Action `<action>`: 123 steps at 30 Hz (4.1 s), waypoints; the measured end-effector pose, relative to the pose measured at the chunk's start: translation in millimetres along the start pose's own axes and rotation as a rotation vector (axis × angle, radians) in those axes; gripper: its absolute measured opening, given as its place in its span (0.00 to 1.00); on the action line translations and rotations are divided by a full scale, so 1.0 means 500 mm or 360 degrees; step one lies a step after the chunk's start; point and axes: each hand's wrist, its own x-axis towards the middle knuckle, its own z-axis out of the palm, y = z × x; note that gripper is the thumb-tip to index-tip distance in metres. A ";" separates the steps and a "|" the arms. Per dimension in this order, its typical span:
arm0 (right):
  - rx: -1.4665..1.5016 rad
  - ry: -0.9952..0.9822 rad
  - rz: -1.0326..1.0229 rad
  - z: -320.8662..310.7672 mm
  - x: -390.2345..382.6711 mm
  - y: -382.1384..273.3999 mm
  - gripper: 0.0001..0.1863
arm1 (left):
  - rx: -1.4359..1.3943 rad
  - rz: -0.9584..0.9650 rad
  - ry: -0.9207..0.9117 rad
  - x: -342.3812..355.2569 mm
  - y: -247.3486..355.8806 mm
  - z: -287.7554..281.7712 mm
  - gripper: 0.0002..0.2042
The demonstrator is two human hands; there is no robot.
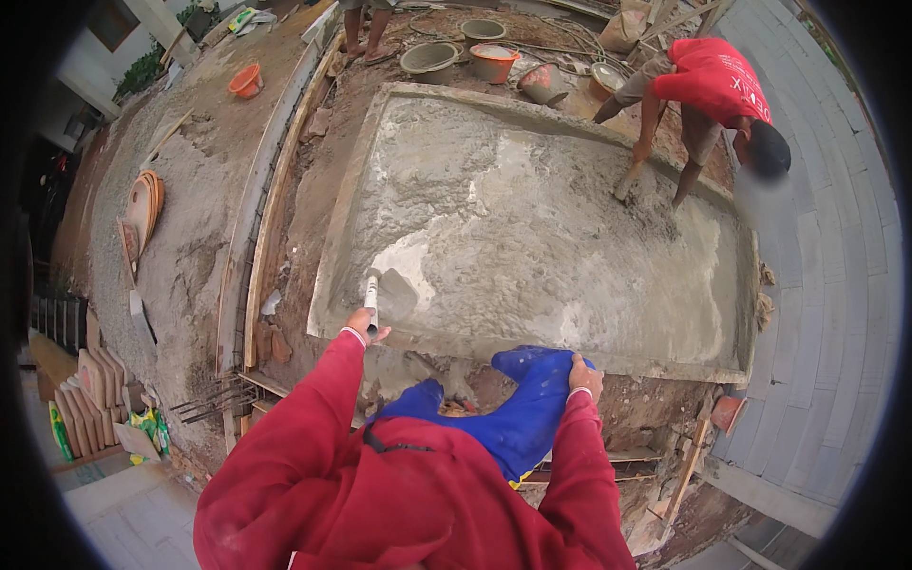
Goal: The person uses a long straightedge to level and smooth wet concrete in a rectangular formwork. They repeatedly drag the straightedge across the surface to even out the material while other workers pour and spread additional concrete nearby.
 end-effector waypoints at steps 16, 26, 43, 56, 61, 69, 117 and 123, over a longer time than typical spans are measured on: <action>-0.0425 -0.1291 -0.1143 0.593 -0.212 -0.230 0.57 | 0.0029 -0.0215 -0.0279 -0.077 -0.356 0.068 0.12; 0.0229 -0.1520 -0.0033 1.006 -0.085 -0.168 0.20 | 0.1063 0.0004 0.0239 -0.045 -0.691 0.000 0.25; 0.0538 -0.1064 -0.0997 1.140 -0.151 -0.936 0.07 | 0.1093 0.0699 0.0246 0.404 -0.129 0.026 0.21; 0.0042 -0.0964 -0.0837 1.111 -0.120 -0.573 0.17 | 0.1052 0.0352 0.0269 0.184 -0.407 0.030 0.22; 0.0324 -0.1195 -0.0434 1.092 -0.044 -0.474 0.14 | 0.1272 0.0198 0.0269 0.161 -0.453 0.013 0.20; 0.0402 -0.1330 -0.0296 1.054 -0.032 -0.396 0.12 | 0.1333 0.0129 0.0326 0.087 -0.495 0.050 0.24; 0.0581 -0.1368 -0.0535 1.240 -0.374 -0.769 0.07 | 0.1517 0.0376 0.0390 0.218 -0.051 -0.267 0.21; 0.0399 -0.1431 -0.0564 1.124 -0.353 -0.571 0.09 | 0.1333 0.0195 0.0409 0.069 -0.248 -0.200 0.22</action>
